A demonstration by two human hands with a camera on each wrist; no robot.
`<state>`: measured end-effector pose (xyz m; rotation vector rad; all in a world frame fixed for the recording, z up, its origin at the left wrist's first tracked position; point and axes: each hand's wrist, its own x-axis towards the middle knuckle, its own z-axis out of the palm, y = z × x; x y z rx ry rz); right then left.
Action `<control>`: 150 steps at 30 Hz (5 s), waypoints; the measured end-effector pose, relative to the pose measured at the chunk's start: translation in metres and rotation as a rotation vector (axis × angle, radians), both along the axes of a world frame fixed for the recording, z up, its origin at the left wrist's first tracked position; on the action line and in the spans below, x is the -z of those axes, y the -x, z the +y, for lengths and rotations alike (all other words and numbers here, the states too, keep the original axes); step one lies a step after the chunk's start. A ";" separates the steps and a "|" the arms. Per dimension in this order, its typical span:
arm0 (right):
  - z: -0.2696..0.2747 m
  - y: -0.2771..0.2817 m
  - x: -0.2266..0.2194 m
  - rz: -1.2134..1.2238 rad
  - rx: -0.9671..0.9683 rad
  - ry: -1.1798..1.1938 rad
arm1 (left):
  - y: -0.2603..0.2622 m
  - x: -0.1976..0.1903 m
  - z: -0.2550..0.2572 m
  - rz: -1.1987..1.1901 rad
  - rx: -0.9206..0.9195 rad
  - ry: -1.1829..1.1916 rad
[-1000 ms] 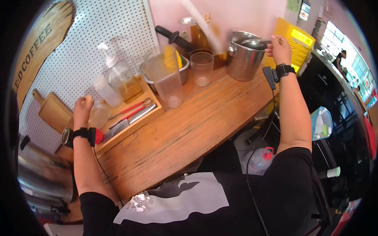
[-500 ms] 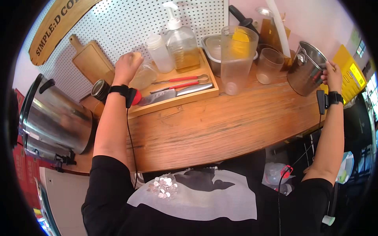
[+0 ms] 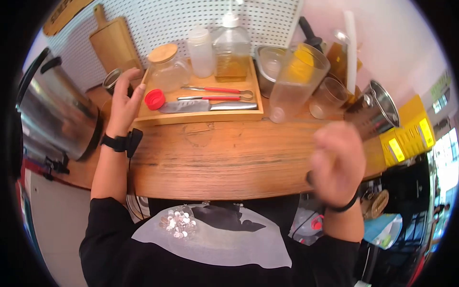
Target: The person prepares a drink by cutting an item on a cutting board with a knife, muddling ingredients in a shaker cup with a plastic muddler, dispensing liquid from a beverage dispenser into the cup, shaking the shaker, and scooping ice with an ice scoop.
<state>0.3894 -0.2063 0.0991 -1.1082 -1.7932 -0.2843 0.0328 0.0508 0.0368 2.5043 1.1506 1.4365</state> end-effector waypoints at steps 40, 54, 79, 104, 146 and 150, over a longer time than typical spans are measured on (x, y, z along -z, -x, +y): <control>0.306 0.139 0.093 0.657 -0.040 0.973 | -0.041 -0.004 0.070 0.201 -0.022 0.243; 0.287 0.134 -0.003 0.368 -0.038 0.783 | -0.040 -0.034 0.047 -0.113 -0.150 -0.191; 0.351 0.235 -0.145 -0.434 -0.045 0.527 | 0.032 -0.075 0.049 -0.380 -0.333 -0.156; 0.292 0.176 -0.061 0.061 0.066 0.599 | 0.020 -0.068 0.053 -0.281 0.033 -0.226; 0.081 0.036 0.060 0.649 -0.043 0.399 | -0.018 -0.020 0.071 0.212 0.004 -0.118; 0.047 -0.007 0.077 0.755 0.143 0.310 | -0.007 -0.059 0.038 0.067 -0.004 -0.100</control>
